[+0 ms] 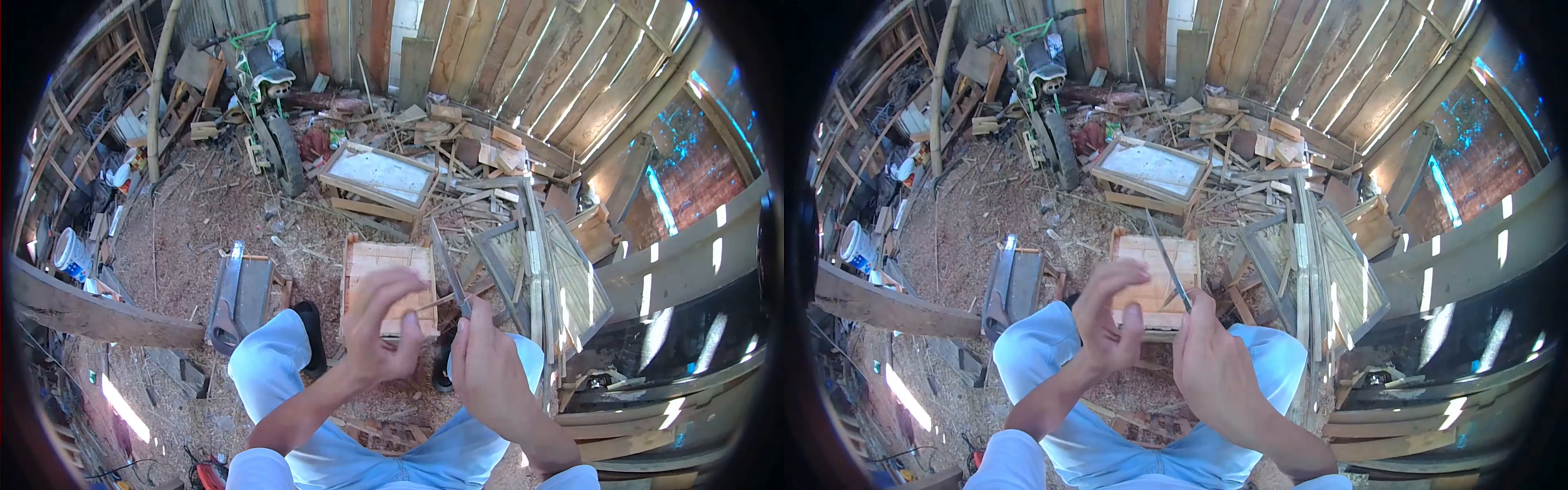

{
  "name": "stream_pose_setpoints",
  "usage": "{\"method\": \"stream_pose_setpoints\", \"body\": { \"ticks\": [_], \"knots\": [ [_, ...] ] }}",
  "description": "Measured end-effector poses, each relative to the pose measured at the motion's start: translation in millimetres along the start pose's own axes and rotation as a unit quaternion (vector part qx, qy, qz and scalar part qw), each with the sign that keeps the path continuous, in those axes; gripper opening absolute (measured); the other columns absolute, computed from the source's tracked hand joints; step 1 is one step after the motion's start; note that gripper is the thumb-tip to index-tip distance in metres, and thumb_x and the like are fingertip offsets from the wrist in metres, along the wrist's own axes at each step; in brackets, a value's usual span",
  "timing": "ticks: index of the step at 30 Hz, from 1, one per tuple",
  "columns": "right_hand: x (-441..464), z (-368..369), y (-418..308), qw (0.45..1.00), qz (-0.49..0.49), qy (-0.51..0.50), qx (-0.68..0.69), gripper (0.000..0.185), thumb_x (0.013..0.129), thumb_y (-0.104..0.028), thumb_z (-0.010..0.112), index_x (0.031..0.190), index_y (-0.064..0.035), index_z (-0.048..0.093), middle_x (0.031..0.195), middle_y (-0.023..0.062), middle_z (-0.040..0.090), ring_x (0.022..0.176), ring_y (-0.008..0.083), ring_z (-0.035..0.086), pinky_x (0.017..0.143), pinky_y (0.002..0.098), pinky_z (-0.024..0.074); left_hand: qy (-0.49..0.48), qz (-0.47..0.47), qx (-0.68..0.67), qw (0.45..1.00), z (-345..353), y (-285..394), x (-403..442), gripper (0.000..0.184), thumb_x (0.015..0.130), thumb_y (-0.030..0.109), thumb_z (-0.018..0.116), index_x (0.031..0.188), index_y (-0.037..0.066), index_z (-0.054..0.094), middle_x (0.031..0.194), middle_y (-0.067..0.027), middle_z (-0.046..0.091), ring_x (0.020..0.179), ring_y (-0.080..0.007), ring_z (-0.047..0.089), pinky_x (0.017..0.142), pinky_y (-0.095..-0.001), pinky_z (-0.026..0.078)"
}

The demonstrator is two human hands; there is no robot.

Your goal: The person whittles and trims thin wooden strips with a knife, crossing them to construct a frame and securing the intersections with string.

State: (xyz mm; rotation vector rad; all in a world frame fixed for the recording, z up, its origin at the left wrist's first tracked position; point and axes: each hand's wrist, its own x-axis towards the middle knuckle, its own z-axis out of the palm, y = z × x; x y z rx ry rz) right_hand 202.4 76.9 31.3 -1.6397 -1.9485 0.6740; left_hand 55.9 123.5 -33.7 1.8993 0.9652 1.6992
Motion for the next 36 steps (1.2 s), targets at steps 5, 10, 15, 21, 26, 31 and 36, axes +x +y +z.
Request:
{"method": "stream_pose_setpoints", "body": {
  "ticks": [5, 10, 15, 21, 26, 31, 36],
  "knots": [
    [1.1, 1.4, 5.8, 0.999, -0.014, -0.026, -0.022, 0.014, 0.09, -0.007, 0.047, 0.096, 0.0034, 0.04, 0.076, 0.0293, 0.061, 0.062, 0.046, 0.06, 0.057, 0.0536, 0.0472, -0.039, 0.215, 0.161, 0.962, -4.7, 49.2, 108.8, 0.032, 0.091, 0.013, 0.043, 0.116, -0.004, 0.054, 0.122, -0.0154, 0.057, 0.121, -0.0348, 0.048, 0.105, -0.0469, 0.032],
    [5.6, -3.6, -2.2, 0.997, 0.019, -0.014, -0.067, 0.014, 0.088, -0.008, 0.049, 0.09, 0.0042, 0.041, 0.071, 0.0276, 0.061, 0.065, 0.0469, 0.061, 0.06, 0.0543, 0.048, -0.167, 0.3, 0.264, 0.901, 37.1, 62.7, 150.5, 0.055, 0.1, 0.037, 0.033, 0.14, 0.001, 0.036, 0.15, -0.0129, 0.032, 0.143, -0.028, 0.018, 0.116, -0.0466, 0.006],
    [11.6, -9.4, -4.0, 0.996, 0.042, -0.024, -0.072, 0.013, 0.089, -0.009, 0.047, 0.089, 0.0045, 0.044, 0.071, 0.0288, 0.061, 0.069, 0.0466, 0.062, 0.063, 0.054, 0.0492, -0.289, 0.198, 0.221, 0.91, 50.1, 33.5, 163.2, 0.065, 0.1, 0.047, 0.011, 0.148, 0.003, 0.015, 0.155, -0.0131, 0.011, 0.145, -0.0248, 0.005, 0.117, -0.0425, -0.004],
    [15.8, -2.3, 5.7, 0.999, 0.009, 0.01, -0.036, 0.011, 0.085, -0.003, 0.051, 0.09, 0.0049, 0.045, 0.066, 0.0269, 0.059, 0.066, 0.0457, 0.061, 0.062, 0.0531, 0.0475, -0.279, 0.291, 0.204, 0.892, 49.1, 71.7, 170.1, 0.065, 0.1, 0.044, 0.014, 0.145, -0.002, 0.022, 0.152, -0.0166, 0.023, 0.144, -0.0263, 0.014, 0.117, -0.0436, 0.003],
    [23.0, -4.8, 5.9, 0.998, 0.021, -0.007, -0.057, 0.013, 0.087, -0.007, 0.048, 0.09, 0.0044, 0.044, 0.07, 0.0285, 0.061, 0.07, 0.0472, 0.062, 0.066, 0.0548, 0.048, -0.395, 0.159, 0.125, 0.896, 68.4, 24.5, 169.9, 0.065, 0.1, 0.046, 0.011, 0.148, 0.004, 0.014, 0.155, -0.0151, 0.014, 0.144, -0.026, 0.007, 0.117, -0.0429, 0.0],
    [25.5, 8.1, 16.3, 0.998, -0.049, 0.039, 0.0, 0.013, 0.089, -0.007, 0.049, 0.088, 0.0038, 0.043, 0.062, 0.0261, 0.057, 0.062, 0.0468, 0.057, 0.058, 0.0538, 0.0446, -0.175, 0.177, 0.056, 0.967, 35.5, 78.4, 174.8, 0.038, 0.096, 0.013, 0.039, 0.131, -0.001, 0.043, 0.135, -0.0166, 0.046, 0.127, -0.0272, 0.042, 0.11, -0.0394, 0.025],
    [28.1, 1.2, 17.9, 0.998, -0.002, 0.059, 0.005, 0.019, 0.096, -0.013, 0.042, 0.089, 0.0042, 0.042, 0.059, 0.0279, 0.054, 0.061, 0.0482, 0.057, 0.057, 0.0553, 0.0431, 0.011, -0.055, 0.092, 0.994, -4.9, -3.1, 69.1, 0.04, 0.08, -0.008, 0.047, 0.119, -0.002, 0.048, 0.103, -0.0153, 0.055, 0.096, -0.0268, 0.054, 0.094, -0.0336, 0.04]
  ]
}}
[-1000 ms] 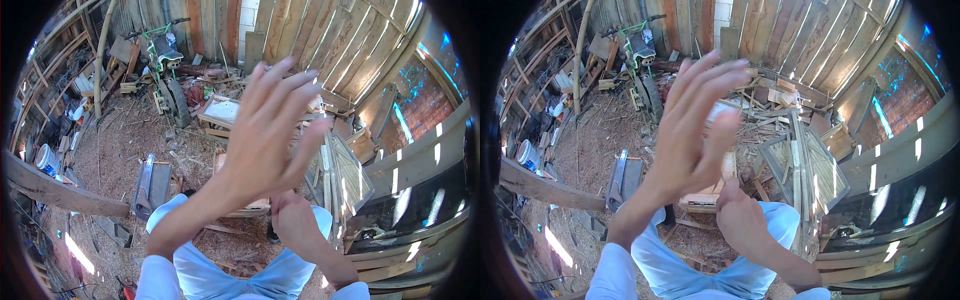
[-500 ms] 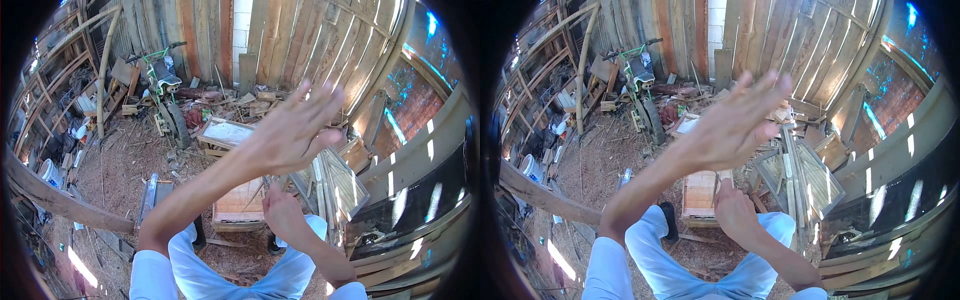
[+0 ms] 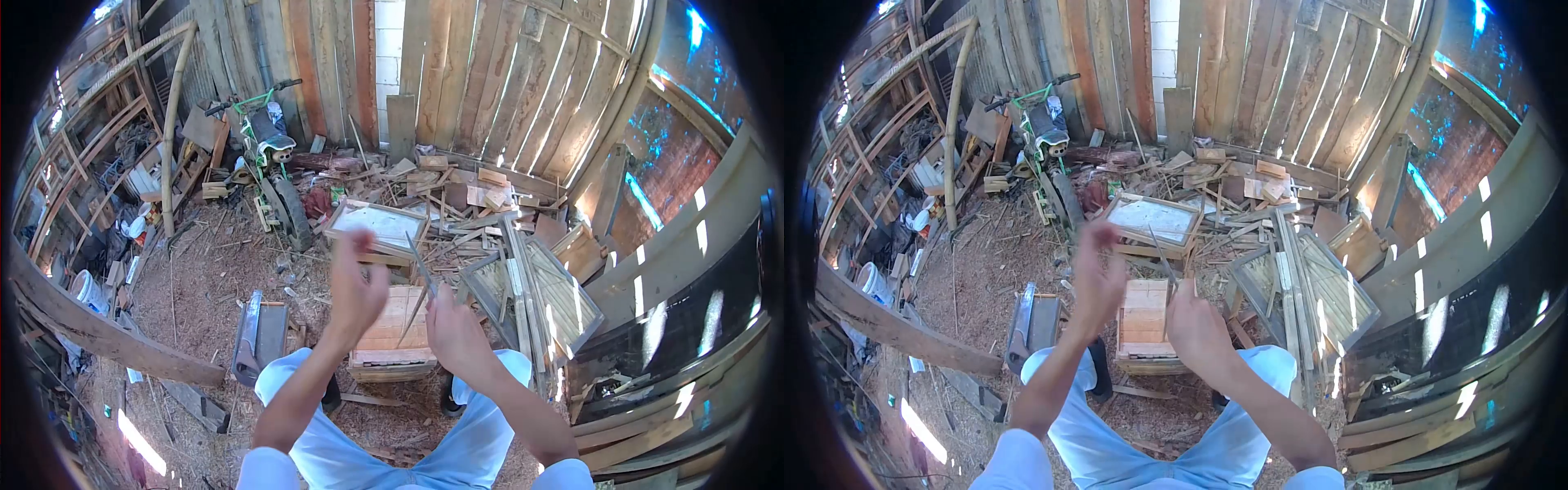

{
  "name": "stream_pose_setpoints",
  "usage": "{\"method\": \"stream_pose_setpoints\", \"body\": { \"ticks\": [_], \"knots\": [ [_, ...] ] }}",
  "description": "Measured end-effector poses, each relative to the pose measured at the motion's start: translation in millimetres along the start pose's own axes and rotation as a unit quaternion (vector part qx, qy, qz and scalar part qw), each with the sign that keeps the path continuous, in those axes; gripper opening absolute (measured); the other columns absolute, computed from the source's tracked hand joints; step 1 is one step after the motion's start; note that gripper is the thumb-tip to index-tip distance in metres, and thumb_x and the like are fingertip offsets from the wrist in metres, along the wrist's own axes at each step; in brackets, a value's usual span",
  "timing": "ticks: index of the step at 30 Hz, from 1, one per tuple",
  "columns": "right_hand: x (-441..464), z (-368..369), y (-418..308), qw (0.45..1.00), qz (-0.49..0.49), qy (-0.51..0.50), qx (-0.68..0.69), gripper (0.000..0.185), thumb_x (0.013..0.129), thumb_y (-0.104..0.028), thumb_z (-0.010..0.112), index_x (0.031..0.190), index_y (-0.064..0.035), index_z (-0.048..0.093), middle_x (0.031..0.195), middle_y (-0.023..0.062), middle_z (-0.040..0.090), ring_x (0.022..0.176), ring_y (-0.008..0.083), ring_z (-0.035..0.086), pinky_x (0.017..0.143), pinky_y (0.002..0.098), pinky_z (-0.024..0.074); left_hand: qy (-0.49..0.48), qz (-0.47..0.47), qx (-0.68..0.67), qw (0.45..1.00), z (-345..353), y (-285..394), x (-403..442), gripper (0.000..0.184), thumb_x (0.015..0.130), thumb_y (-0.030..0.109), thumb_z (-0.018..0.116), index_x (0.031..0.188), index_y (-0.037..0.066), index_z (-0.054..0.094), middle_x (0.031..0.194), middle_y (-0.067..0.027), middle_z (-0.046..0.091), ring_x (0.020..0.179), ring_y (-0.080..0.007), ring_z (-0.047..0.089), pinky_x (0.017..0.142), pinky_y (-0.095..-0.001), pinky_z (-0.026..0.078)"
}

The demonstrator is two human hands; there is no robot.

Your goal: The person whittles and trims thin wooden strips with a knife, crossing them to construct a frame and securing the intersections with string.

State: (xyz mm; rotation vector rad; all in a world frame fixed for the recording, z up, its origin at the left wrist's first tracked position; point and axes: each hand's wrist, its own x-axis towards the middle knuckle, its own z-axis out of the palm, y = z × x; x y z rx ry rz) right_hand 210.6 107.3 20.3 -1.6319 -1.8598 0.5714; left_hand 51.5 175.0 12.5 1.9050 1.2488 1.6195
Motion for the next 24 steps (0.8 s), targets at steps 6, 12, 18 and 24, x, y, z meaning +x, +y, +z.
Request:
{"method": "stream_pose_setpoints", "body": {
  "ticks": [6, 12, 18, 24],
  "knots": [
    [3.2, 9.2, -0.6, 0.999, -0.033, 0.006, 0.003, 0.021, 0.096, -0.015, 0.042, 0.088, 0.0047, 0.042, 0.059, 0.0293, 0.054, 0.061, 0.0487, 0.057, 0.055, 0.056, 0.0427, -0.245, -0.05, 0.052, 0.967, 44.1, -64.1, -99.6, 0.021, 0.088, 0.009, 0.055, 0.105, -0.001, 0.048, 0.097, -0.0256, 0.06, 0.089, -0.0426, 0.059, 0.074, -0.0474, 0.047],
    [-6.2, -17.7, -36.8, 0.995, -0.053, 0.082, 0.004, 0.02, 0.095, -0.013, 0.043, 0.087, 0.0048, 0.043, 0.063, 0.0307, 0.056, 0.064, 0.0484, 0.058, 0.056, 0.0552, 0.0437, -0.174, 0.002, 0.058, 0.983, 43.1, -38.2, -78.5, 0.009, 0.092, 0.009, 0.051, 0.097, 0.002, 0.048, 0.079, -0.025, 0.061, 0.076, -0.0445, 0.059, 0.062, -0.0522, 0.046],
    [6.2, 13.3, 3.5, 0.997, -0.033, 0.063, -0.041, 0.016, 0.091, -0.011, 0.046, 0.092, 0.005, 0.044, 0.068, 0.0302, 0.058, 0.069, 0.0488, 0.059, 0.059, 0.0549, 0.0455, -0.184, -0.01, 0.034, 0.982, 60.6, -69.1, -104.6, 0.01, 0.092, 0.009, 0.051, 0.099, 0.002, 0.049, 0.079, -0.0255, 0.061, 0.075, -0.0458, 0.058, 0.062, -0.0534, 0.045],
    [14.9, 22.1, 7.6, 0.996, 0.025, 0.065, -0.054, 0.022, 0.091, -0.017, 0.046, 0.093, 0.0043, 0.044, 0.072, 0.0305, 0.061, 0.073, 0.0492, 0.062, 0.065, 0.0571, 0.0486, -0.158, -0.018, 0.012, 0.987, 59.8, -69.1, -97.7, 0.009, 0.093, 0.009, 0.051, 0.096, 0.001, 0.051, 0.08, -0.0252, 0.062, 0.078, -0.0451, 0.06, 0.062, -0.0512, 0.047]
  ]
}}
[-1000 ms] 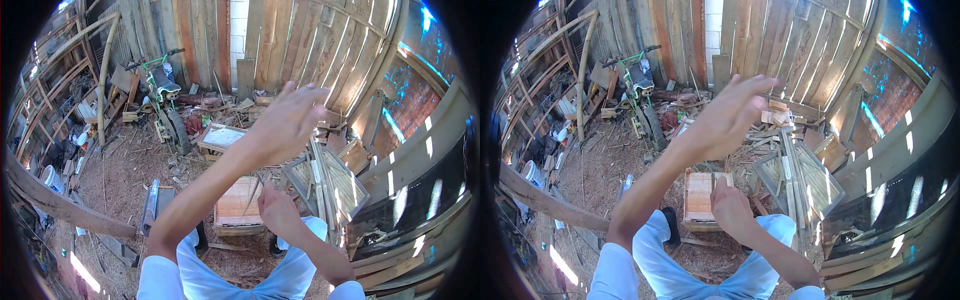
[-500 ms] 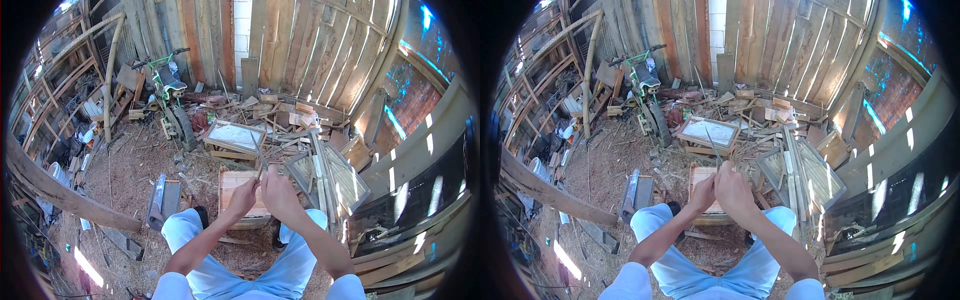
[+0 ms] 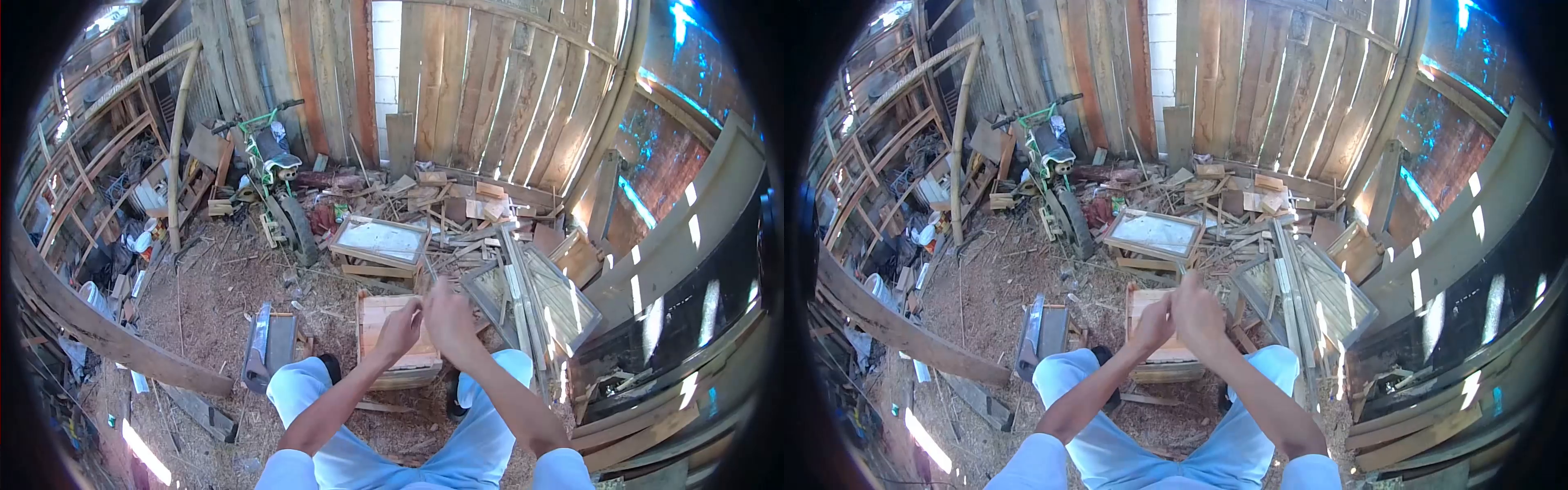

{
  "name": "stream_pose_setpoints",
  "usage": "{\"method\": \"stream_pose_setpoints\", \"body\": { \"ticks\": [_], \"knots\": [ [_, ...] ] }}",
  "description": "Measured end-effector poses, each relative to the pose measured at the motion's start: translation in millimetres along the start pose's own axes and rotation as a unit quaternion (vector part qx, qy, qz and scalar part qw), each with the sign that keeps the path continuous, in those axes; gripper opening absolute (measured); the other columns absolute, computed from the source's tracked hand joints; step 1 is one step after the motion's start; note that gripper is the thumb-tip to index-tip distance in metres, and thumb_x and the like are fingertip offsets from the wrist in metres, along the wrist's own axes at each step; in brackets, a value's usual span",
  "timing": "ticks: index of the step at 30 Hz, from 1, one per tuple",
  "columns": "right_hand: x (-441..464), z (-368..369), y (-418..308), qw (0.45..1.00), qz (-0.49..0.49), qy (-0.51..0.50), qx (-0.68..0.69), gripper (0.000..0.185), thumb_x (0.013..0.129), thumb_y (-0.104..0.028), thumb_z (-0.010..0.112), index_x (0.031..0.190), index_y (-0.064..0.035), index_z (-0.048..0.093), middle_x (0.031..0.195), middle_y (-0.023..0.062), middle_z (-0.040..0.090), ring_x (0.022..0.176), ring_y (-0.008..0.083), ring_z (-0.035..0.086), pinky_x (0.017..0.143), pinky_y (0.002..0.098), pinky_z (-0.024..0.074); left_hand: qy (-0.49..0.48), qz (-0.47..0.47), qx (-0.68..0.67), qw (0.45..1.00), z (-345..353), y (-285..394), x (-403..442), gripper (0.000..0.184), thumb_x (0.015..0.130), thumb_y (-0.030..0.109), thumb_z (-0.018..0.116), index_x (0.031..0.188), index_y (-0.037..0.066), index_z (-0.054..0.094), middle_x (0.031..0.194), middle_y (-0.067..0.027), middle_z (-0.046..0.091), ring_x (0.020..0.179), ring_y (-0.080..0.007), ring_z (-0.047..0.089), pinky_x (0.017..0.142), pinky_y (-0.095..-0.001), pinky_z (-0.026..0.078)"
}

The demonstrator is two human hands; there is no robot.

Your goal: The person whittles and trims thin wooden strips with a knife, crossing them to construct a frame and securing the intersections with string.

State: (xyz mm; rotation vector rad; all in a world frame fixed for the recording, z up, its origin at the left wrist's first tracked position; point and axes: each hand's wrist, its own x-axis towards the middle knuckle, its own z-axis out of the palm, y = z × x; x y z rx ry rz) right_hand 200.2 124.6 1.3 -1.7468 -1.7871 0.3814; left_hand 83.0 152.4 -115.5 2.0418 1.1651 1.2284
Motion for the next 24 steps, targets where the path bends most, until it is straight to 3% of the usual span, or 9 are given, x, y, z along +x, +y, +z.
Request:
{"method": "stream_pose_setpoints", "body": {
  "ticks": [3, 7, 12, 16, 18, 22, 24],
  "knots": [
    [5.7, -6.8, 2.5, 0.999, -0.027, -0.026, 0.01, 0.02, 0.091, -0.016, 0.046, 0.093, 0.0042, 0.044, 0.072, 0.0304, 0.061, 0.073, 0.0487, 0.062, 0.064, 0.0567, 0.0488, -0.001, 0.008, -0.069, 0.998, 10.6, -30.8, -1.0, 0.014, 0.09, 0.008, 0.055, 0.102, 0.001, 0.054, 0.083, -0.0241, 0.064, 0.077, -0.0429, 0.062, 0.062, -0.0461, 0.05],
    [6.3, -3.9, -3.1, 1.0, -0.017, -0.017, 0.01, 0.02, 0.091, -0.016, 0.046, 0.093, 0.0041, 0.044, 0.072, 0.031, 0.061, 0.071, 0.0491, 0.062, 0.064, 0.056, 0.0491, -0.072, -0.03, -0.012, 0.997, 4.8, -32.3, -2.2, 0.013, 0.088, 0.007, 0.057, 0.1, 0.0, 0.056, 0.086, -0.0242, 0.064, 0.079, -0.0422, 0.062, 0.063, -0.0453, 0.051],
    [-3.5, -31.2, -23.2, 0.994, -0.027, 0.044, 0.091, 0.017, 0.091, -0.012, 0.048, 0.09, 0.0048, 0.044, 0.066, 0.0327, 0.056, 0.067, 0.0507, 0.058, 0.058, 0.0566, 0.0446, 0.052, 0.062, -0.002, 0.997, 5.0, -2.3, 4.7, 0.014, 0.088, 0.007, 0.057, 0.1, 0.0, 0.057, 0.084, -0.0247, 0.063, 0.079, -0.0426, 0.061, 0.064, -0.0445, 0.049],
    [5.6, -8.1, 9.8, 0.998, -0.036, 0.019, 0.051, 0.017, 0.093, -0.012, 0.046, 0.091, 0.0042, 0.044, 0.065, 0.0329, 0.056, 0.067, 0.0502, 0.058, 0.058, 0.0569, 0.0438, -0.025, 0.054, 0.016, 0.998, 27.0, -49.5, -1.9, 0.013, 0.088, 0.007, 0.056, 0.099, 0.0, 0.057, 0.083, -0.0251, 0.062, 0.078, -0.0439, 0.06, 0.066, -0.0447, 0.049],
    [-3.6, -7.4, 5.7, 0.999, -0.029, 0.008, 0.035, 0.016, 0.093, -0.012, 0.046, 0.091, 0.0036, 0.044, 0.065, 0.0322, 0.056, 0.068, 0.0502, 0.058, 0.058, 0.0573, 0.0435, -0.064, -0.06, -0.038, 0.995, 25.2, -45.1, -7.8, 0.011, 0.088, 0.006, 0.057, 0.097, 0.0, 0.057, 0.082, -0.0254, 0.061, 0.078, -0.0444, 0.059, 0.066, -0.0453, 0.048],
    [-6.1, -19.8, -12.1, 0.998, -0.024, 0.016, 0.05, 0.017, 0.092, -0.012, 0.047, 0.09, 0.0038, 0.044, 0.066, 0.0312, 0.056, 0.068, 0.051, 0.057, 0.059, 0.0572, 0.0443, 0.023, 0.042, -0.009, 0.999, 16.2, -17.6, 4.9, 0.012, 0.087, 0.007, 0.058, 0.092, -0.003, 0.056, 0.078, -0.0251, 0.06, 0.075, -0.0454, 0.057, 0.064, -0.0453, 0.046],
    [-8.4, -20.7, -16.3, 0.994, -0.059, 0.065, 0.065, 0.018, 0.092, -0.013, 0.047, 0.091, 0.0053, 0.045, 0.067, 0.0295, 0.057, 0.066, 0.0516, 0.057, 0.061, 0.0568, 0.0454, -0.006, 0.032, -0.024, 0.999, 15.5, -16.5, 9.6, 0.013, 0.087, 0.007, 0.058, 0.095, -0.003, 0.056, 0.078, -0.0247, 0.061, 0.075, -0.0437, 0.059, 0.065, -0.0443, 0.047]
  ]
}}
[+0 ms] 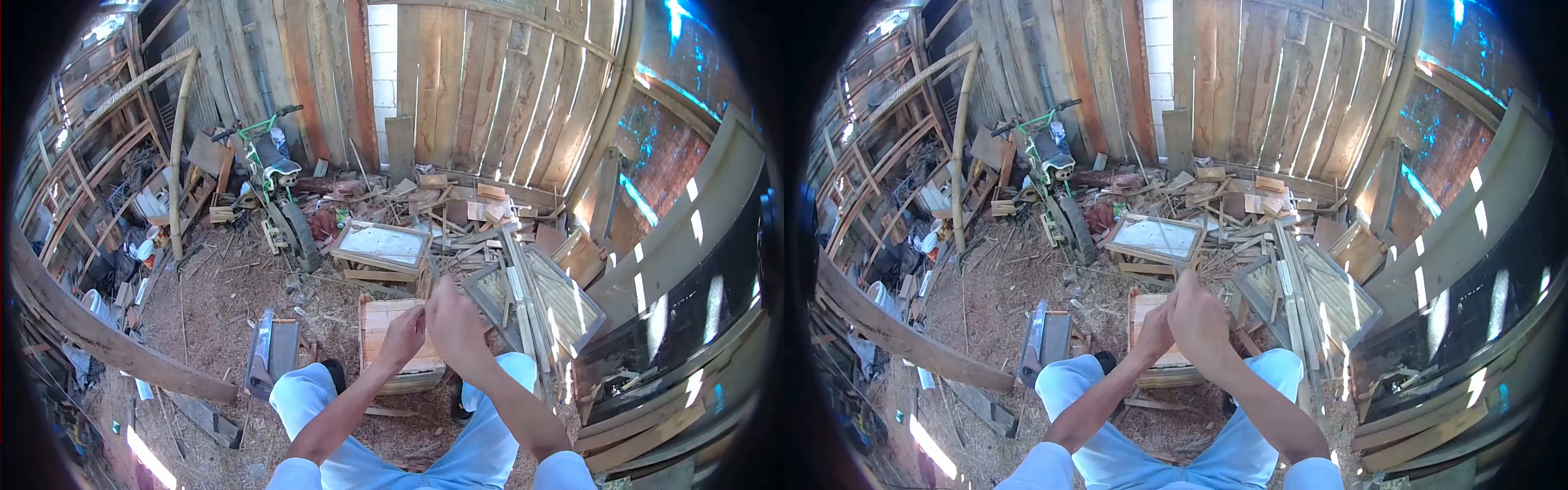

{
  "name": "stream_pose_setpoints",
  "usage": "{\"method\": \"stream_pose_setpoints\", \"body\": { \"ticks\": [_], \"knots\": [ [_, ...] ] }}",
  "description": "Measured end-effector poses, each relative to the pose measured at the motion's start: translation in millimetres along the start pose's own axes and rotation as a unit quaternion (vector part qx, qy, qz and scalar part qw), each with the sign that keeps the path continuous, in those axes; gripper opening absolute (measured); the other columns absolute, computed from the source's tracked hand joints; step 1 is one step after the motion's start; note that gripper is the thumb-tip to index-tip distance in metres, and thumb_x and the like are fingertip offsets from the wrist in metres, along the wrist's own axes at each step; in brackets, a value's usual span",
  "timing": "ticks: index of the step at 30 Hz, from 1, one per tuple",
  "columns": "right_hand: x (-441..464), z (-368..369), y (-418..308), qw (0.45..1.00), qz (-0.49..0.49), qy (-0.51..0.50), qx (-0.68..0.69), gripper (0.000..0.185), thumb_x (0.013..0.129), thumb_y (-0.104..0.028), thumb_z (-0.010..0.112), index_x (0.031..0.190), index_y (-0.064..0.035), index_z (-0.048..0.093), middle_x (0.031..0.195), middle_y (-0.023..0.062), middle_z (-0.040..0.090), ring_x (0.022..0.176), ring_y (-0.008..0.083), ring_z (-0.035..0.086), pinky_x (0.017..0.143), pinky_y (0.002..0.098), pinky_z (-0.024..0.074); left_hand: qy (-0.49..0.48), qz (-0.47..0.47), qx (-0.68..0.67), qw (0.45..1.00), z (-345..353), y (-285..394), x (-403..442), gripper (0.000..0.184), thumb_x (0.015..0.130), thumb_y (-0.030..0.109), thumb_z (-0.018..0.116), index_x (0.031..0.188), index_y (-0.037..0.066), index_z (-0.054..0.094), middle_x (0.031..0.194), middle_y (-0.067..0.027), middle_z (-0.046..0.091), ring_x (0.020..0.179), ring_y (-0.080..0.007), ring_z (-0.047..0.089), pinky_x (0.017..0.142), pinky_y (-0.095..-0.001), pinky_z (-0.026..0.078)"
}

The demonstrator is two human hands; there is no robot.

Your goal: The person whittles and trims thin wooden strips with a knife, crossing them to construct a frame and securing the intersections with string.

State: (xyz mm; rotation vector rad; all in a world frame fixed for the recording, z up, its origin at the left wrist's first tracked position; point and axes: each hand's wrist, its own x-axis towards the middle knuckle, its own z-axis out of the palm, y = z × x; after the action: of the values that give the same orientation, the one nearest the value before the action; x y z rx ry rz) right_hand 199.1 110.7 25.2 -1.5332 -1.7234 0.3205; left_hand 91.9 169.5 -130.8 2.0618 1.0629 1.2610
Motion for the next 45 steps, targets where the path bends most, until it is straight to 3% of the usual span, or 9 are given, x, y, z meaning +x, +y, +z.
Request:
{"method": "stream_pose_setpoints", "body": {
  "ticks": [3, 9, 11, 12, 19, 23, 35, 40, 45],
  "knots": [
    [-23.7, 44.1, 58.6, 0.993, -0.004, -0.116, -0.021, 0.02, 0.092, -0.012, 0.047, 0.092, 0.0077, 0.045, 0.067, 0.0302, 0.058, 0.068, 0.0513, 0.058, 0.062, 0.0562, 0.0466, -0.036, -0.037, -0.035, 0.998, 4.0, -16.4, -24.4, 0.016, 0.087, 0.006, 0.058, 0.101, -0.003, 0.057, 0.08, -0.0237, 0.063, 0.076, -0.0389, 0.063, 0.065, -0.0418, 0.049],
    [-19.2, 24.3, 33.2, 0.985, 0.06, -0.159, -0.043, 0.02, 0.09, -0.009, 0.045, 0.091, 0.0101, 0.046, 0.073, 0.0352, 0.059, 0.076, 0.0512, 0.06, 0.066, 0.0564, 0.0485, -0.041, -0.127, -0.083, 0.988, 15.1, -25.1, -34.0, 0.023, 0.084, -0.002, 0.055, 0.107, -0.002, 0.058, 0.085, -0.0187, 0.065, 0.073, -0.0303, 0.065, 0.065, -0.0358, 0.05],
    [-18.1, 23.6, 33.7, 0.983, 0.049, -0.168, -0.059, 0.02, 0.09, -0.009, 0.045, 0.092, 0.0101, 0.046, 0.073, 0.0353, 0.059, 0.076, 0.0511, 0.06, 0.066, 0.0564, 0.0486, 0.14, -0.168, 0.006, 0.976, 3.2, -6.9, -26.6, 0.027, 0.081, -0.006, 0.052, 0.107, -0.001, 0.058, 0.093, -0.0172, 0.062, 0.077, -0.0279, 0.061, 0.067, -0.0352, 0.049],
    [-15.7, 25.8, 34.8, 0.983, 0.057, -0.165, -0.055, 0.019, 0.09, -0.009, 0.044, 0.092, 0.0103, 0.046, 0.074, 0.0357, 0.059, 0.076, 0.0514, 0.06, 0.066, 0.0563, 0.0488, 0.189, -0.067, 0.062, 0.978, -13.8, 5.2, -15.7, 0.033, 0.078, -0.008, 0.051, 0.107, 0.003, 0.059, 0.099, -0.0158, 0.059, 0.083, -0.0261, 0.058, 0.071, -0.0346, 0.047],
    [-14.1, 40.2, 44.1, 0.989, 0.035, -0.146, -0.009, 0.021, 0.092, -0.011, 0.045, 0.096, 0.01, 0.045, 0.073, 0.0324, 0.061, 0.073, 0.0487, 0.062, 0.065, 0.0537, 0.0501, 0.089, 0.118, 0.046, 0.988, -71.5, 75.5, 46.6, 0.023, 0.078, 0.009, 0.071, 0.1, 0.004, 0.066, 0.096, -0.0113, 0.063, 0.083, -0.0221, 0.059, 0.071, -0.0306, 0.046],
    [-19.8, 43.3, 47.6, 0.992, 0.021, -0.125, -0.011, 0.022, 0.094, -0.013, 0.045, 0.097, 0.0082, 0.043, 0.073, 0.0324, 0.061, 0.071, 0.0485, 0.062, 0.064, 0.0546, 0.0493, 0.057, -0.013, 0.031, 0.998, -74.1, 78.8, 63.6, 0.019, 0.078, 0.007, 0.072, 0.095, -0.001, 0.067, 0.079, -0.0102, 0.068, 0.071, -0.0185, 0.063, 0.069, -0.0306, 0.05],
    [-27.0, 64.1, 45.9, 0.982, 0.109, -0.15, -0.035, 0.019, 0.092, -0.012, 0.04, 0.099, 0.0059, 0.041, 0.076, 0.0327, 0.061, 0.076, 0.0497, 0.061, 0.068, 0.0564, 0.0473, 0.081, -0.029, 0.02, 0.996, -77.3, 75.4, 65.8, 0.016, 0.08, 0.005, 0.071, 0.094, -0.002, 0.068, 0.079, -0.0112, 0.071, 0.068, -0.0133, 0.066, 0.064, -0.027, 0.051],
    [-57.0, 117.7, 93.3, 0.985, 0.093, -0.114, 0.09, 0.013, 0.091, -0.008, 0.04, 0.093, 0.0051, 0.041, 0.079, 0.0345, 0.058, 0.083, 0.0508, 0.058, 0.067, 0.0546, 0.0463, 0.097, -0.039, 0.041, 0.994, -82.8, 70.4, 62.3, 0.015, 0.079, 0.006, 0.072, 0.092, -0.002, 0.069, 0.077, -0.0112, 0.071, 0.067, -0.0123, 0.066, 0.062, -0.0262, 0.051],
    [-62.7, 136.3, 93.4, 0.97, 0.134, -0.201, -0.019, 0.021, 0.09, -0.006, 0.035, 0.104, 0.0069, 0.043, 0.084, 0.0309, 0.061, 0.088, 0.0475, 0.059, 0.074, 0.0535, 0.0467, 0.083, -0.041, 0.027, 0.995, -91.5, 67.9, 60.5, 0.016, 0.079, 0.007, 0.073, 0.092, -0.002, 0.068, 0.077, -0.0113, 0.071, 0.068, -0.0113, 0.065, 0.063, -0.026, 0.05]
  ]
}}
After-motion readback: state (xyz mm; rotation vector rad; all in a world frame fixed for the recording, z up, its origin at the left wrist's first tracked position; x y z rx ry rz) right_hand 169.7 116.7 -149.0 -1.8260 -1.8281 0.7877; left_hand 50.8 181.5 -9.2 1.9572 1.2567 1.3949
